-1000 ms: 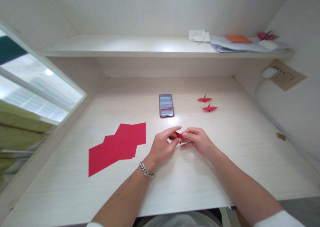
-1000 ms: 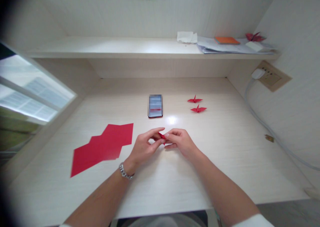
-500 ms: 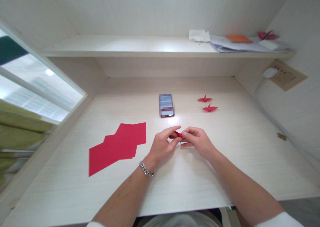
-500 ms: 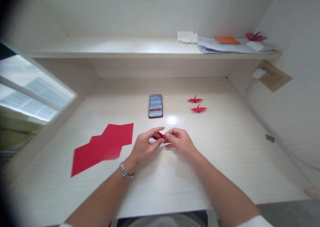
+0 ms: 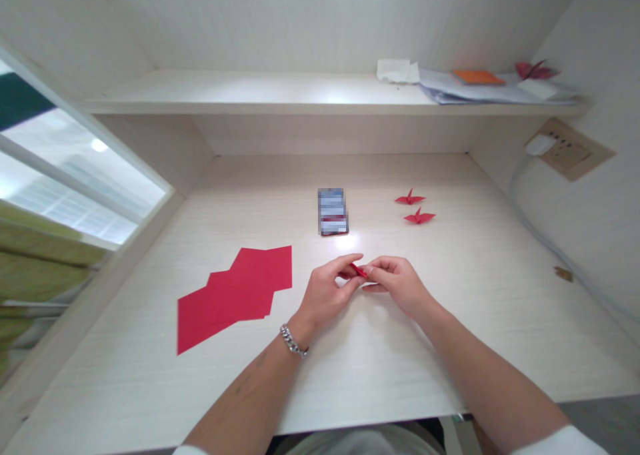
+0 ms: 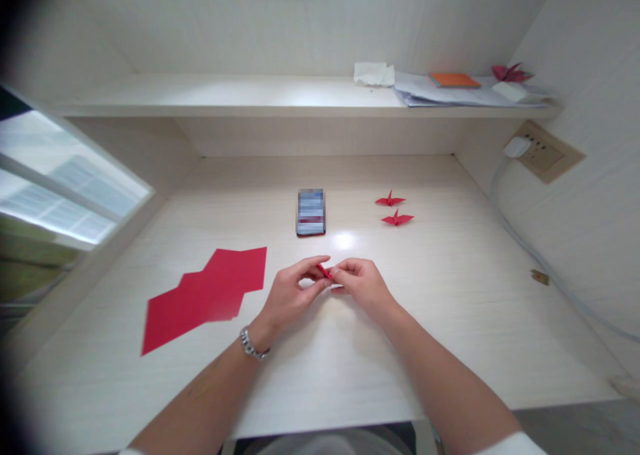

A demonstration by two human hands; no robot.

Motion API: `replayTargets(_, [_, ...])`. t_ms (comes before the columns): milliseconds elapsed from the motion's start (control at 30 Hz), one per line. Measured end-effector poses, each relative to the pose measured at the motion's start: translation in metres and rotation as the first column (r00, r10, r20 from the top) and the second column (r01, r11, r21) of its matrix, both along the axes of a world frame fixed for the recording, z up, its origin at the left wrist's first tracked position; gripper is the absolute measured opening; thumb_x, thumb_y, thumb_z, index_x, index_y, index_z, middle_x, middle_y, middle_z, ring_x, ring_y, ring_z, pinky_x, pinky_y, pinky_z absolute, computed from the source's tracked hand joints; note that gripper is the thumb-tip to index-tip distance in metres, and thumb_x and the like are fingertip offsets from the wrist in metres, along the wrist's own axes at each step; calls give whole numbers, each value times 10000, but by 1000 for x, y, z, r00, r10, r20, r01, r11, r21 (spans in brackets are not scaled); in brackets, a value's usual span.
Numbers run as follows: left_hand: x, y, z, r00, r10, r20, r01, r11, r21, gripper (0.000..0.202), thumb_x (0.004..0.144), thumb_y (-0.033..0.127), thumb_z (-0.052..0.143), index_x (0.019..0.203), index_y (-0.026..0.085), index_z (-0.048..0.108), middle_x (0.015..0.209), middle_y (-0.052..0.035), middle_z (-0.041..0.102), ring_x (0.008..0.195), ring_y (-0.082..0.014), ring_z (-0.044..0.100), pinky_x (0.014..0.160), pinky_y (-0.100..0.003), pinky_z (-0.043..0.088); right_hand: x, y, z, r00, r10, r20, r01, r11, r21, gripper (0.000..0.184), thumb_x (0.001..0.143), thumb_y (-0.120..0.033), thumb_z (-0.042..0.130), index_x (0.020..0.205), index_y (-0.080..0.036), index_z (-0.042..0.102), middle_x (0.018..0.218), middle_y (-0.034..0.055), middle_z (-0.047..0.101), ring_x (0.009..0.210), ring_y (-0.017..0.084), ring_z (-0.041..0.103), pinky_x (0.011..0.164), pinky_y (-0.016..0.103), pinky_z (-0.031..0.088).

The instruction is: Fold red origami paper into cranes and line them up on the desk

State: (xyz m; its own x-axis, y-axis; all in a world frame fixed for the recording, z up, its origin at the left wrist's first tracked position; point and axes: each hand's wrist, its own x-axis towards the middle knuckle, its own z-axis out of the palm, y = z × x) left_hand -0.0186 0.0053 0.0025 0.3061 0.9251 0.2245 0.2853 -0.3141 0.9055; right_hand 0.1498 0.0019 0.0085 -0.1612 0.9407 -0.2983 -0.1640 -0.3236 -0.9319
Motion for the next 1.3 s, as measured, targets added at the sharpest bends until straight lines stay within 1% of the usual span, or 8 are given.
replayTargets(300, [-1,0,3,999,-34,19,34,999,-22,390,810,225,659,1195,191,605,902,-55,710,793,-158,669,788,-297,547,6,2,-2,997,46,-56,-48,998,-44,278,641,-389,783,767,-150,722,738,43,708,703,172,658,721,355,549])
replayTargets(433, [0,1,3,996,-39,74,45,996,-78,393,808,296,672,1174,172,600,924,-68,699,820,-166,662,791,-301,544,4,-1,-4,996,40,82,-49,993,109,296,746,-449,691,838,-168,705,792,47,706,744,186,653,728,352,543])
replayTargets(633, [4,1,2,983,13,181,18,986,-166,339,816,355,658,1082,156,594,926,-69,672,812,-156,650,758,-284,543,-2,-9,-2,817,-155,556,-175,852,494,204,899,-325,501,926,-218,672,865,58,712,768,205,644,724,328,488])
replayTargets(767, [5,2,-2,965,9,261,45,979,-199,348,815,302,657,1117,152,571,996,-94,665,873,-165,652,798,-293,534,-4,-11,-2,741,-244,625,-196,812,550,206,917,-293,462,976,-223,647,958,78,716,840,226,660,762,333,490])
replayTargets(933, [6,3,-8,954,104,281,-45,977,-210,603,808,179,615,1365,206,386,890,-34,671,825,-145,654,779,-279,527,-8,-13,-3,699,-347,626,-210,736,643,211,936,-259,423,1013,-217,614,1118,101,672,1033,228,630,896,344,484])
replayTargets(1133, [7,5,-9,974,104,200,-75,986,-147,388,811,137,558,1193,205,578,1161,-74,640,991,-170,630,888,-310,505,-13,-19,-1,704,-328,630,-331,632,700,215,928,-233,437,1003,-214,637,1215,120,629,1193,232,544,1031,406,425])
replayTargets(1233, [6,8,-10,959,85,269,-38,984,-176,304,803,154,576,1106,167,606,1076,-79,669,979,-179,635,875,-316,513,-10,-17,2,757,-290,585,-289,655,699,209,918,-261,473,996,-231,666,1239,102,618,1202,235,536,1047,418,412])
replayTargets(1300, [5,9,-11,943,99,318,-22,971,-237,298,782,171,606,1079,151,607,1016,-81,684,894,-174,653,781,-292,540,-4,-12,2,807,-283,518,-174,724,667,221,911,-292,498,1029,-243,679,1228,92,625,1180,241,548,1030,421,425])
